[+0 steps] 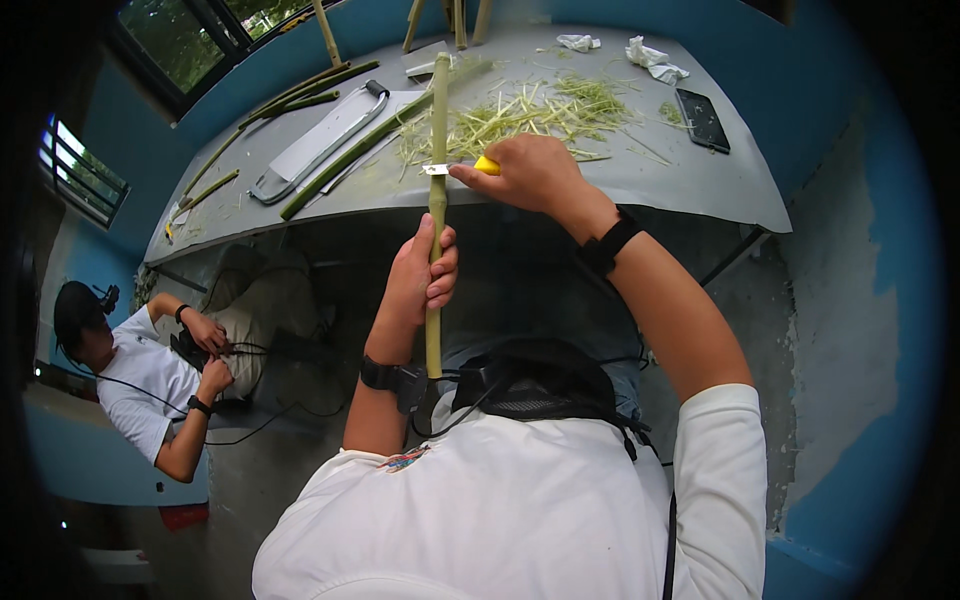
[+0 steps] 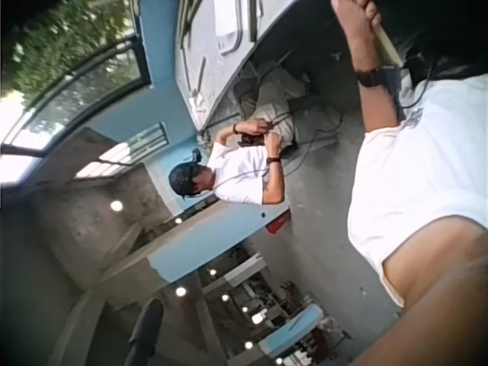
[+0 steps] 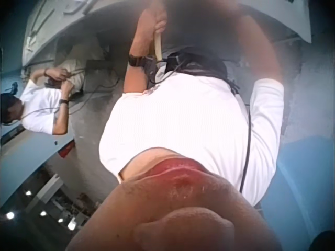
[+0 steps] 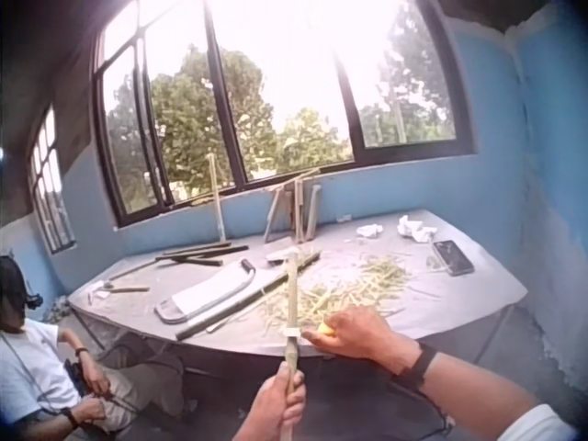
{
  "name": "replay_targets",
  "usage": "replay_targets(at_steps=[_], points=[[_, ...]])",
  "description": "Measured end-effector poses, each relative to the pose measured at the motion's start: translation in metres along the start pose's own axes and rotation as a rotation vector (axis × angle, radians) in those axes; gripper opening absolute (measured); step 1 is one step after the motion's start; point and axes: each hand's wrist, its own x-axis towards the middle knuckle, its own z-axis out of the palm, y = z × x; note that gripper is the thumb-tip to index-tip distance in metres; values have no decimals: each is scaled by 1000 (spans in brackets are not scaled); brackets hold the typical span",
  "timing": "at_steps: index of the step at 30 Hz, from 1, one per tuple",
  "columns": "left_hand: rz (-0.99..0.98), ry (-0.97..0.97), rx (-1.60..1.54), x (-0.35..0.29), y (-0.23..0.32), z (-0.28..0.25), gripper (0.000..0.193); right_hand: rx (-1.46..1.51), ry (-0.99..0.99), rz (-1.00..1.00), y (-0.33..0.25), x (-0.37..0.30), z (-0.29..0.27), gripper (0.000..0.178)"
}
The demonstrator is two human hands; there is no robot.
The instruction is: The recorder uses a utility knife to strip the outer layer of a bamboo stalk into thin fibers.
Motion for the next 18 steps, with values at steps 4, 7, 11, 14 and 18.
replay_targets(at_steps=[4,7,11,14,18], points=[[37,47,98,2,-5,4,50,-42,-69,64,1,4,1,86],[30,105,178,-4,-10,2,51,-58,-54,63,2,4,5,87],[32,94,200,-14,-16,-1,52,-71,-68,93,-2,3,6,89],[-3,87,172,-29,-21,-1,53,-79,-31,99,-2,3,8,89],[-62,67,124,-54,-29,-6,55,-112,36,159,2,4,13,88]])
